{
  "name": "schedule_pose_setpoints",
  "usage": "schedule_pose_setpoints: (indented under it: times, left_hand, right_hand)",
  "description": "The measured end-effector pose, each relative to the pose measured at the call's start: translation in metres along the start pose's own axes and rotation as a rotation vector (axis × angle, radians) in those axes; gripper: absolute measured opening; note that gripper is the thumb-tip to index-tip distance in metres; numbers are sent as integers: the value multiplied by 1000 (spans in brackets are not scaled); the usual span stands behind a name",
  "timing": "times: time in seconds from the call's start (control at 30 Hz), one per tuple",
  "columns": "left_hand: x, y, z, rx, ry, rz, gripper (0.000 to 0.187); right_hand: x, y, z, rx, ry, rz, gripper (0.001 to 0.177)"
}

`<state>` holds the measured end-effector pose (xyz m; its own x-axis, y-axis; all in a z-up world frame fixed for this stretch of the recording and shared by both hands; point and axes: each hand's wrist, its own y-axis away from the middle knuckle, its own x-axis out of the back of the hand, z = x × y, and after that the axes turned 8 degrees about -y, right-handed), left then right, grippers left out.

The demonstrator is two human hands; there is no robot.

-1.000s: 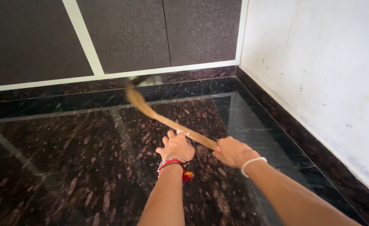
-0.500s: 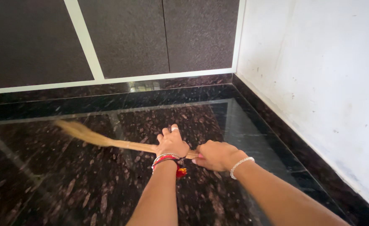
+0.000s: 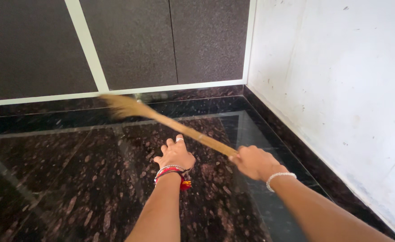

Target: The person sweeps a polished floor with a short-handled broom, gathering debris from along the baseboards and moving it across the room.

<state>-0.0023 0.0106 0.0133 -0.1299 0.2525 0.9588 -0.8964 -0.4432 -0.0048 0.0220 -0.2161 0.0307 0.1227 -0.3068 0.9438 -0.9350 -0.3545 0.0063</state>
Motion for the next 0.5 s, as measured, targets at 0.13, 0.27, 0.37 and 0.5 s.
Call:
schedule_pose_setpoints:
  times: [0.13, 0.27, 0.37, 0.5]
  left_hand:
    - [0, -2, 2, 7, -20, -28, 76]
    - [-2, -1, 4, -4, -13, -26, 76]
    - [-3, -1, 7, -3, -4, -38, 79]
    - [-5, -2, 7, 4, -13, -42, 78]
  right_hand:
    - [-3, -7, 23, -184, -81, -5, 53]
    - [-14, -15, 52, -273, -99, -34, 51]
    - [-21, -19, 66, -279, -185, -158, 60]
    - [-19, -16, 60, -337, -517, -304, 62]
